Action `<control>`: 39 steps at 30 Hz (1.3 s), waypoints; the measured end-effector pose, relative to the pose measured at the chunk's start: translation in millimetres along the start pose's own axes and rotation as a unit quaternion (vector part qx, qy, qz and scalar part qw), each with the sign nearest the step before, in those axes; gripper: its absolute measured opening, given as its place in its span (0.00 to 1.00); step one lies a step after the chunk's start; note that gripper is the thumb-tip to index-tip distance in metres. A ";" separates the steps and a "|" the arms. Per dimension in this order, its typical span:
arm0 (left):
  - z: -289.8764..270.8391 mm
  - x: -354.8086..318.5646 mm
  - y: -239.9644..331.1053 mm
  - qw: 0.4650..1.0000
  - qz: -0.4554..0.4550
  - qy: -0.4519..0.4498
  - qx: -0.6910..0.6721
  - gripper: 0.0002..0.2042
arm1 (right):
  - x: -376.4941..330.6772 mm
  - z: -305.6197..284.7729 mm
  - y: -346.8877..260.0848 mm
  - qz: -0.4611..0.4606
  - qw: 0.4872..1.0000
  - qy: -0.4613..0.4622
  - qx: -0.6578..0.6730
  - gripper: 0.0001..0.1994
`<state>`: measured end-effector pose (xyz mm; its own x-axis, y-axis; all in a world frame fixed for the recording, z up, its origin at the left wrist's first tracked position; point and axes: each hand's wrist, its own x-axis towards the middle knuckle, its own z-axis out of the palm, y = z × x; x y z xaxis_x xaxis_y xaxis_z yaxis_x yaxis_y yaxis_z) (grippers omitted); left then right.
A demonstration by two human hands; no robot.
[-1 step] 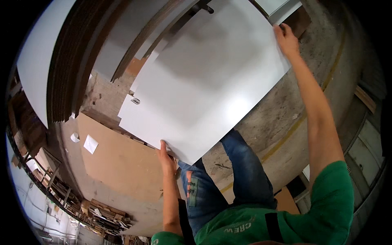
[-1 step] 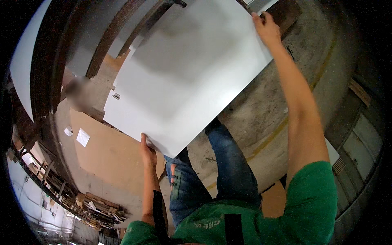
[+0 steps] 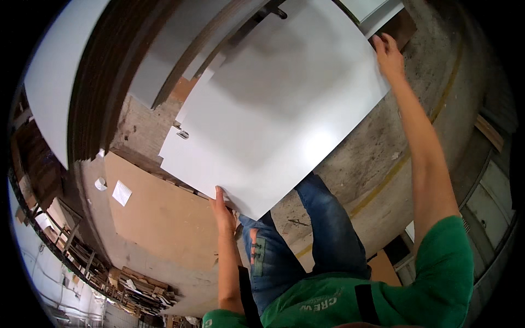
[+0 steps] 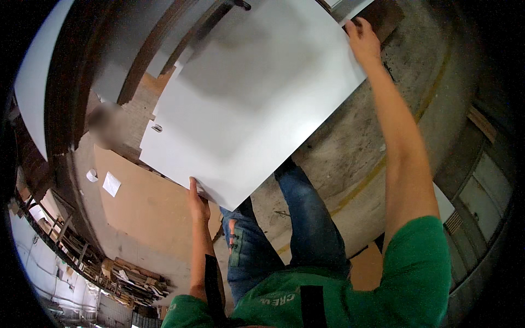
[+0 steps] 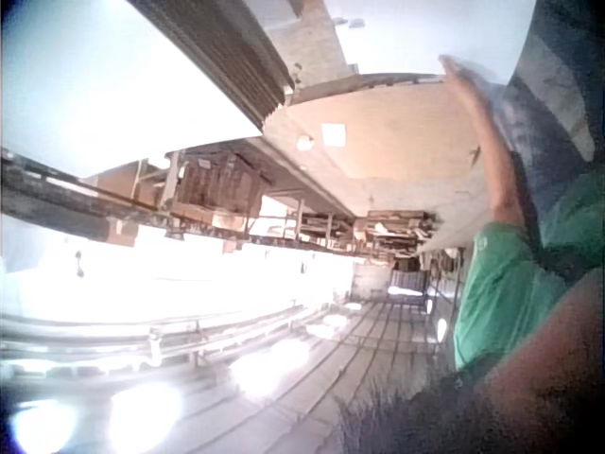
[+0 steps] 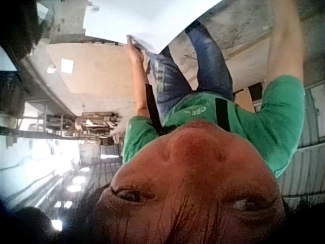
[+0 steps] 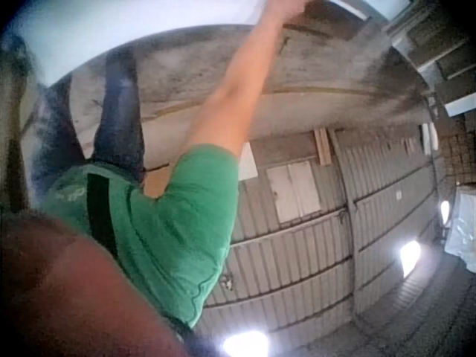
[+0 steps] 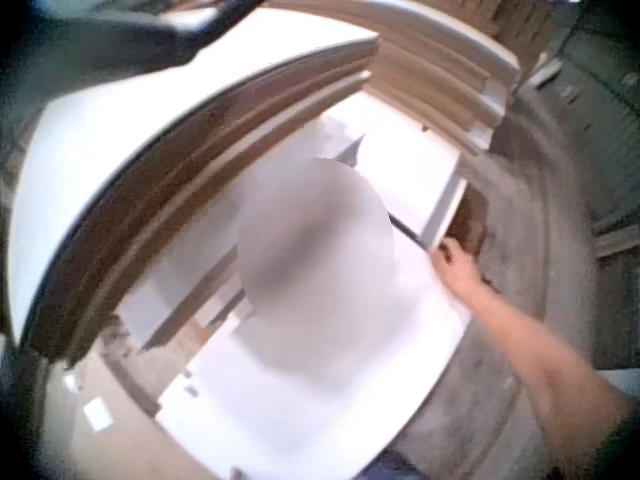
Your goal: The person picks up white rectangular panels from a stack on the floor and places them onto a growing pile nearby. They handle the panels one at a time, lifting them with both hands and setting them down carefully. The person briefly adjusts their camera strap during the process.
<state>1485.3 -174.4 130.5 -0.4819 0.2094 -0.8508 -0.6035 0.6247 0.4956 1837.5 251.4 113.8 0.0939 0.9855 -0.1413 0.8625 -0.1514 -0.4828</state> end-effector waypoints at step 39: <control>-44.1 49.3 40.7 0.980 -0.042 -0.160 0.114 0.32 | -200.8 65.6 -25.5 0.403 0.785 -0.170 0.440 0.42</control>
<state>1409.0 -171.8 116.5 -0.1914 0.3522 -0.9161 -0.4576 0.7937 0.4008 1764.0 52.3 97.8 0.1659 0.4886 -0.8566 -0.0996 -0.8559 -0.5075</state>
